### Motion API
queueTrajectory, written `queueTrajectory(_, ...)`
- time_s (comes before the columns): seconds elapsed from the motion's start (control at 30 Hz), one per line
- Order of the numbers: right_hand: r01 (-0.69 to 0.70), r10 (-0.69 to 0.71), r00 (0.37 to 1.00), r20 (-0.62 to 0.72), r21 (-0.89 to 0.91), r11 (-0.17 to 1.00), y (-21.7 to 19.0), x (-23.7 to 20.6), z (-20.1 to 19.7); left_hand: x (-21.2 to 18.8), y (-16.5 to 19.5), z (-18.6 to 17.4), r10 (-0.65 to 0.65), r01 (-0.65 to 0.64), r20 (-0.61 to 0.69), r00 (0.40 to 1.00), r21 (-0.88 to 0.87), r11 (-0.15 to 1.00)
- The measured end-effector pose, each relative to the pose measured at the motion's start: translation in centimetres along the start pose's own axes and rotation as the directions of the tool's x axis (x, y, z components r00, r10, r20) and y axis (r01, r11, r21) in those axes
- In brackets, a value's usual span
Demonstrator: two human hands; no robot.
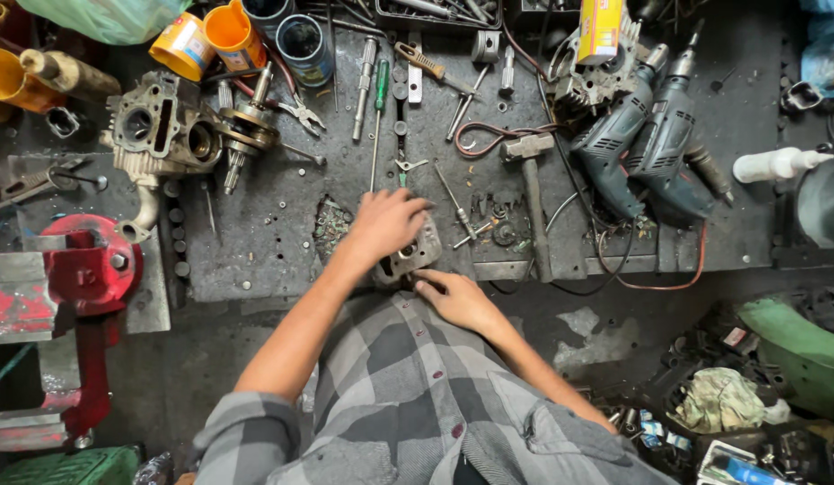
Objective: The person works on a small engine cylinder head at a cluttered workbench. They use a screwdriver to work around the head, tap components with a hammer and punch, manipulate valve parts by hand, and reposition the head repeatedly. Near the end they set the head on the bench beside a vise and pick up a long rod-like tool.
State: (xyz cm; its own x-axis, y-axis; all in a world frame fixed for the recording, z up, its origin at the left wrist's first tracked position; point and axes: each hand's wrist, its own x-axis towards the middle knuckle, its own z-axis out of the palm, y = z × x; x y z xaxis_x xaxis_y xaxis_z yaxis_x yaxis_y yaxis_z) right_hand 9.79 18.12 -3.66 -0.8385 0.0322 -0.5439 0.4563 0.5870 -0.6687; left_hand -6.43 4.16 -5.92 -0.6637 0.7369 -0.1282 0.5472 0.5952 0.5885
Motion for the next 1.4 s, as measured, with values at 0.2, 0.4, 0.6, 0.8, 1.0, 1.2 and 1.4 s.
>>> queueTrajectory(0.2,-0.147,0.128,0.983,-0.128,-0.158,0.976,-0.7,0.9,-3.0,-0.3,1.9,1.7,0.11,-0.111,-0.051,0.993,-0.018,0.994)
queueTrajectory(0.4,0.093,-0.138,0.858,-0.495,-0.116,0.989,-1.1,4.9,-10.2,-5.1,0.9,0.1,-0.005,-0.037,-0.192,0.981,-0.213,0.976)
queueTrajectory(0.6,0.206,-0.321,0.628,-0.709,-0.246,0.947,-2.8,18.3,-17.5,-6.4,0.0,-0.8,-0.079,0.081,0.019,0.997,-0.17,0.982)
queueTrajectory(0.8,-0.122,-0.345,0.544,-0.765,-0.479,0.869,-3.3,24.5,-19.6,-7.1,-0.7,-0.9,-0.145,0.143,0.001,0.989,-0.144,0.979)
queueTrajectory(1.0,0.032,-0.097,0.733,-0.673,-0.108,0.994,0.2,19.9,-18.2,-8.0,-0.8,-0.4,-0.185,0.17,-0.055,0.981,-0.208,0.963)
queueTrajectory(1.2,0.286,-0.032,0.93,-0.366,0.665,0.69,3.3,8.2,-13.7,-7.8,-1.4,-0.2,-0.2,0.187,-0.035,0.979,-0.233,0.954)
queueTrajectory(1.4,0.354,-0.1,0.918,-0.384,0.679,0.643,4.7,2.7,-12.2,-6.0,-0.5,-0.5,-0.113,0.113,0.032,0.993,0.018,0.993)
